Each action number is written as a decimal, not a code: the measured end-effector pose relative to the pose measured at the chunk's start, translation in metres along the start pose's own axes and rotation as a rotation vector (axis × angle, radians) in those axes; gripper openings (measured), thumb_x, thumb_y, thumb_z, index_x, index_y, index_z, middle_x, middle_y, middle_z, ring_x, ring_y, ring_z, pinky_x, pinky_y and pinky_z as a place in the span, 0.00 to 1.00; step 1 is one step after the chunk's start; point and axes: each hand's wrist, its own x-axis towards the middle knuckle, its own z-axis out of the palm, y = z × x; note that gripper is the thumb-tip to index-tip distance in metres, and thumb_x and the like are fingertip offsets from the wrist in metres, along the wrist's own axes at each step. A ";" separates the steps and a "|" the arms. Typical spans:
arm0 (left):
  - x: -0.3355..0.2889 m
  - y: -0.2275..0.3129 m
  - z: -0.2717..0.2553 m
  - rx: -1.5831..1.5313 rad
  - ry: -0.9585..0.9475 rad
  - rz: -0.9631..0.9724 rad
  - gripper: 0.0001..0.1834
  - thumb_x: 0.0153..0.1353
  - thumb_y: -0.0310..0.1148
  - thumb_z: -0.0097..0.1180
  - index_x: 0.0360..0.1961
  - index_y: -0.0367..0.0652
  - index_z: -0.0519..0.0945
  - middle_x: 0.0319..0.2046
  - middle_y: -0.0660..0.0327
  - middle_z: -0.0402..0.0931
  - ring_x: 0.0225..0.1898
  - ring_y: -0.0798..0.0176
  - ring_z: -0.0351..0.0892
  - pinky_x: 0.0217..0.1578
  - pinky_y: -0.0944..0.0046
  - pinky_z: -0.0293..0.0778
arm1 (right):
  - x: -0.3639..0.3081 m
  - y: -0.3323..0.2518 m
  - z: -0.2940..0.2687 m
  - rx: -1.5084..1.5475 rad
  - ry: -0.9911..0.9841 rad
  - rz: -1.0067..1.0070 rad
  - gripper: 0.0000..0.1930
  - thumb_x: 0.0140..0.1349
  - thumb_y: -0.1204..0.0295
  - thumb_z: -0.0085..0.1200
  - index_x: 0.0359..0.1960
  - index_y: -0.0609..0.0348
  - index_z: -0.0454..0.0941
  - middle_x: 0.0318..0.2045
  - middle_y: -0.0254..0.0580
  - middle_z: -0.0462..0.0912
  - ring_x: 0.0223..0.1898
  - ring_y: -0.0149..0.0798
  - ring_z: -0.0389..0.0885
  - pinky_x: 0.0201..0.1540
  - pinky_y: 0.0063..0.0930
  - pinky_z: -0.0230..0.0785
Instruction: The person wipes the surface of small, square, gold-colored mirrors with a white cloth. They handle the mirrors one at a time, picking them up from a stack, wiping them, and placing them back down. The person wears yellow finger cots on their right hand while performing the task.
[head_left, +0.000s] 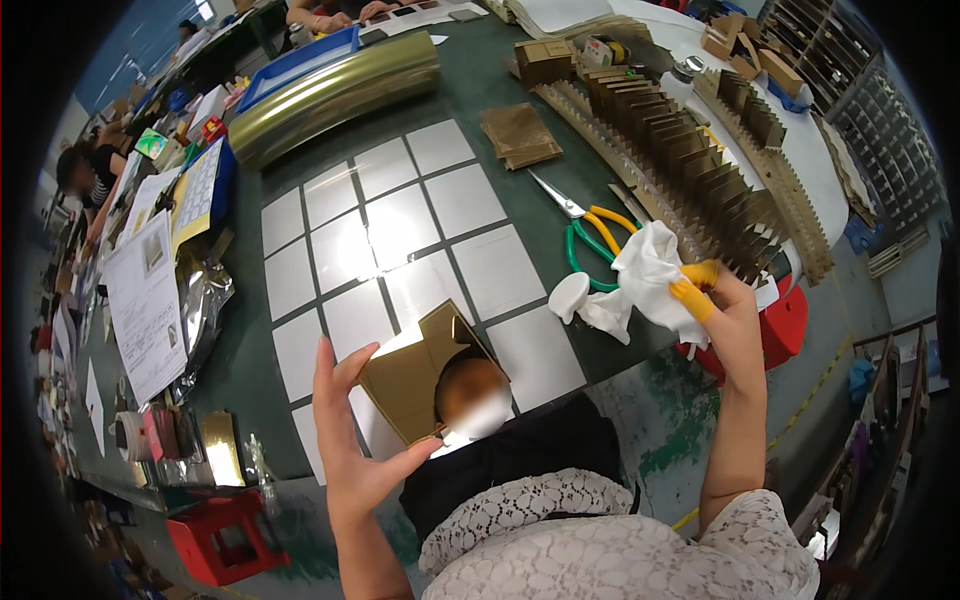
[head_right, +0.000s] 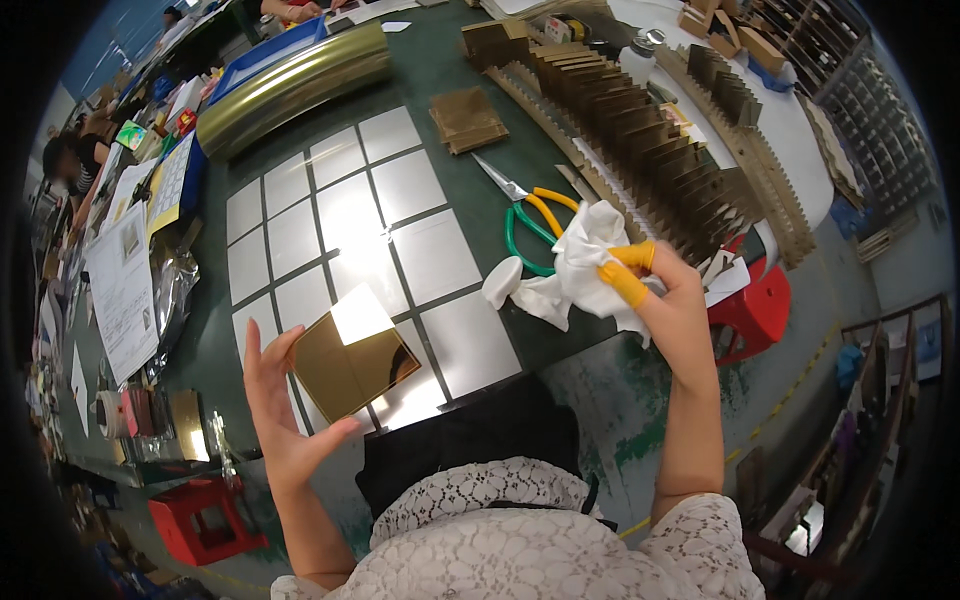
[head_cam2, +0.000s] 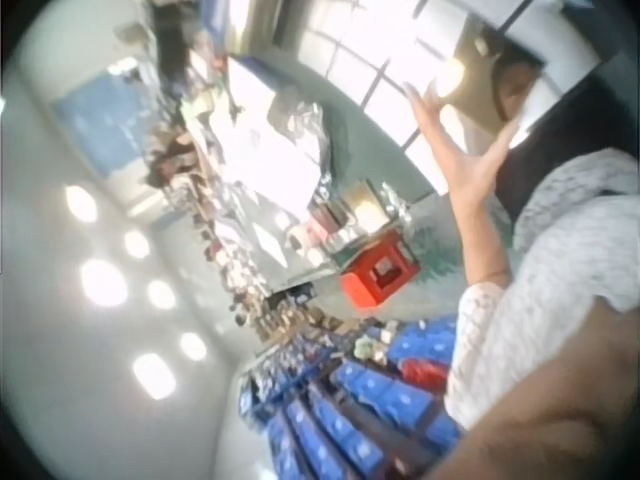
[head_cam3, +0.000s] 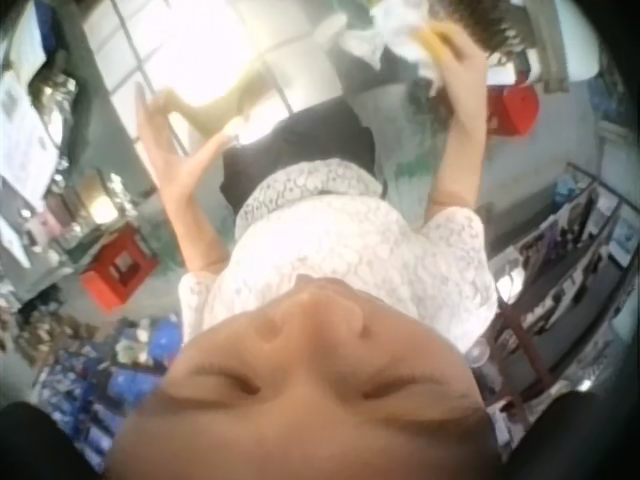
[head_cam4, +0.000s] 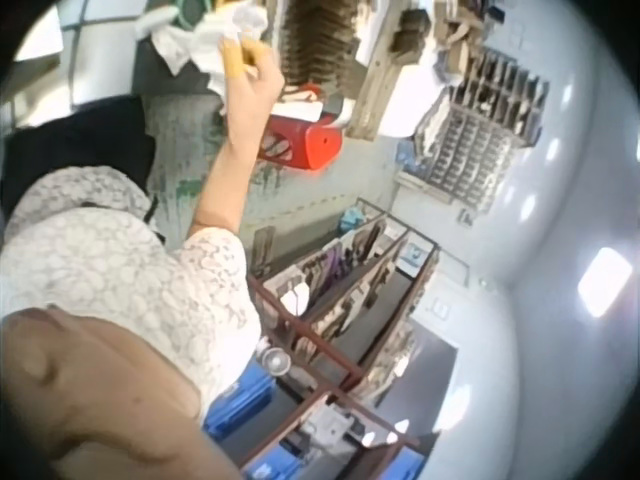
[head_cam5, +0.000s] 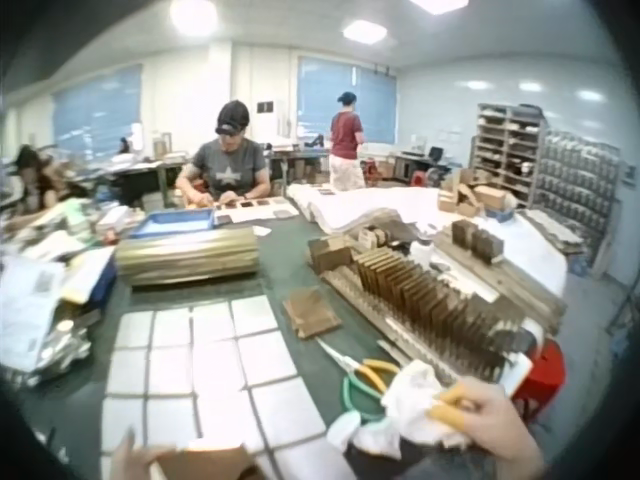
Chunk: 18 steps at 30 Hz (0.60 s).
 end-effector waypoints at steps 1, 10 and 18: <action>-0.001 0.000 -0.001 -0.001 -0.006 0.000 0.67 0.33 0.36 0.79 0.71 0.34 0.46 0.57 0.49 0.70 0.59 0.54 0.68 0.63 0.54 0.57 | 0.003 -0.004 0.004 -0.357 0.107 -0.169 0.07 0.54 0.76 0.62 0.32 0.67 0.80 0.29 0.39 0.75 0.34 0.34 0.72 0.38 0.25 0.63; -0.003 -0.001 -0.011 0.033 -0.046 0.027 0.69 0.31 0.34 0.79 0.71 0.36 0.45 0.56 0.48 0.70 0.59 0.53 0.69 0.63 0.54 0.58 | -0.006 -0.006 -0.011 0.108 -0.228 -0.037 0.10 0.54 0.76 0.62 0.36 0.64 0.75 0.38 0.35 0.72 0.41 0.31 0.71 0.47 0.25 0.62; -0.004 -0.002 -0.007 0.010 0.013 -0.006 0.67 0.32 0.37 0.79 0.71 0.36 0.47 0.56 0.51 0.71 0.58 0.54 0.70 0.62 0.54 0.57 | -0.006 -0.006 -0.007 0.123 -0.093 -0.139 0.08 0.54 0.75 0.63 0.34 0.61 0.78 0.48 0.40 0.76 0.52 0.36 0.71 0.55 0.27 0.62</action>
